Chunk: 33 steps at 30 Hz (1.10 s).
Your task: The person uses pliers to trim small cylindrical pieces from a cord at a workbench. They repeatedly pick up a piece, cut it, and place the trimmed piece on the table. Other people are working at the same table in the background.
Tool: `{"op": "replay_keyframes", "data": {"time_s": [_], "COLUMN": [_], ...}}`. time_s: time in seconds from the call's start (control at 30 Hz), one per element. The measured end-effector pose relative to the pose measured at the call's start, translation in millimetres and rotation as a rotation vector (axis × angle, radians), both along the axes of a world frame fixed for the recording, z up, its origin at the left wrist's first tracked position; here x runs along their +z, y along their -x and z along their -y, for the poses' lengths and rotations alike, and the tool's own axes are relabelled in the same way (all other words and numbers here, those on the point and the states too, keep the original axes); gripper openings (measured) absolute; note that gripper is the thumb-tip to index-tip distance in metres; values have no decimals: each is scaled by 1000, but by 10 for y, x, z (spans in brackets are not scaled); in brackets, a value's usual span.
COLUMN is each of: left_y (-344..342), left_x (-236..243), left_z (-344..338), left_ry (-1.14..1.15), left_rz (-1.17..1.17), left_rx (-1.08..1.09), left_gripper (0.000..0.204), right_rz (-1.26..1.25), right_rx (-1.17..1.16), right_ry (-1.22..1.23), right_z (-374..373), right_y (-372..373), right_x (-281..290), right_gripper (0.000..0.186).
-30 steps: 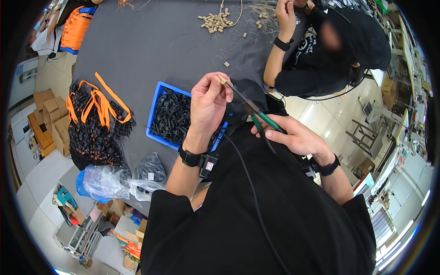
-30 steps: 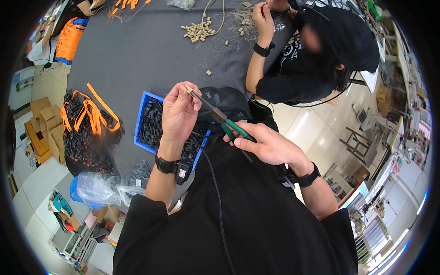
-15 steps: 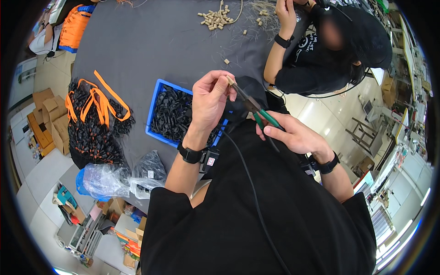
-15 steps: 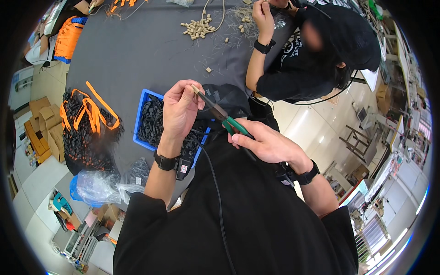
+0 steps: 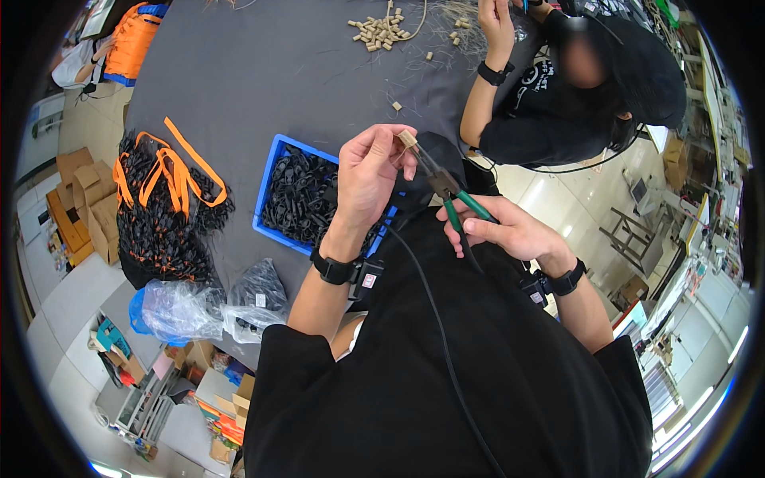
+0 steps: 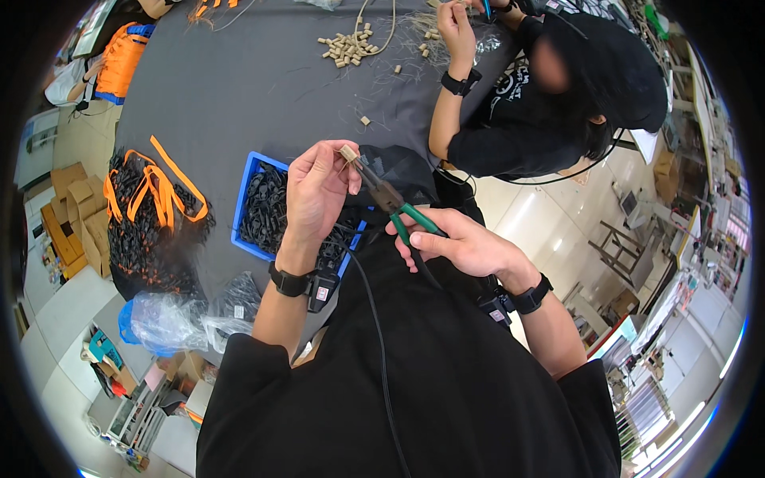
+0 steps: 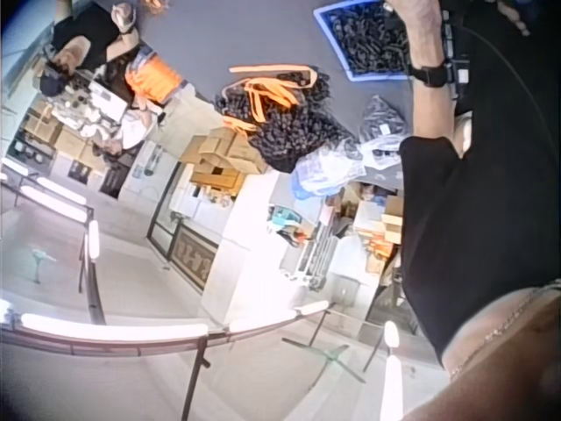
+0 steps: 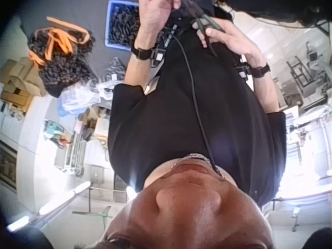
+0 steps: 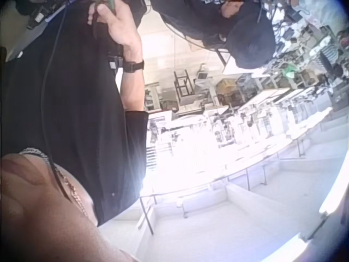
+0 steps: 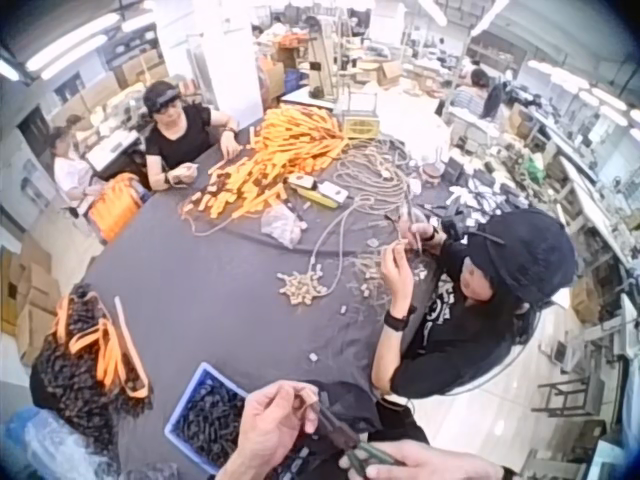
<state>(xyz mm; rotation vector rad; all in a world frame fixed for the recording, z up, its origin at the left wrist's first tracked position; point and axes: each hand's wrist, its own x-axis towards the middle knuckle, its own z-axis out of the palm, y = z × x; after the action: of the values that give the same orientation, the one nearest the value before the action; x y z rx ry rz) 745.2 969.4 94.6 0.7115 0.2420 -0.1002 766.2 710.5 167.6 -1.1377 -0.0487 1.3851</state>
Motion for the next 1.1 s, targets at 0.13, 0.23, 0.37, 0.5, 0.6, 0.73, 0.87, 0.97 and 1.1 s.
{"op": "replay_keyframes", "data": {"time_s": [0.13, 0.23, 0.37, 0.5, 0.6, 0.73, 0.87, 0.97, 1.1], "left_y": [9, 6, 1, 3, 2, 1, -9, -8, -17], "left_x": [-37, -45, -61, -47, -47, -31, -38, -5, 6], "left_z": [1, 7, 9, 34, 52, 70, 93, 106, 129], "left_ry": [-26, -65, -112, -68, -71, -96, -27, 32, 41], "left_rz": [14, 16, 13, 13, 24, 29, 30, 24, 24], "left_rx": [-5, 2, 21, 8, -4, -17, -34, -43, -25], "left_gripper": [31, 27, 26, 25, 25, 26, 28, 29, 26], "right_rz": [-14, -20, -9, -44, -48, -38, 16, 30, 31], "right_rx": [-4, -15, -8, -24, -23, -25, -32, -21, -24], "right_ry": [-11, -5, -14, -18, -22, -15, -12, -7, -8], "right_z": [-1, -1, 17, 72, 79, 93, 55, 37, 46], "right_y": [1, 17, -5, -22, -27, -13, 38, 32, 26], "right_x": [5, 7, -16, -20, -7, -15, 13, 61, 56], "right_gripper": [34, 35, 40, 43, 43, 41, 37, 35, 34]}}
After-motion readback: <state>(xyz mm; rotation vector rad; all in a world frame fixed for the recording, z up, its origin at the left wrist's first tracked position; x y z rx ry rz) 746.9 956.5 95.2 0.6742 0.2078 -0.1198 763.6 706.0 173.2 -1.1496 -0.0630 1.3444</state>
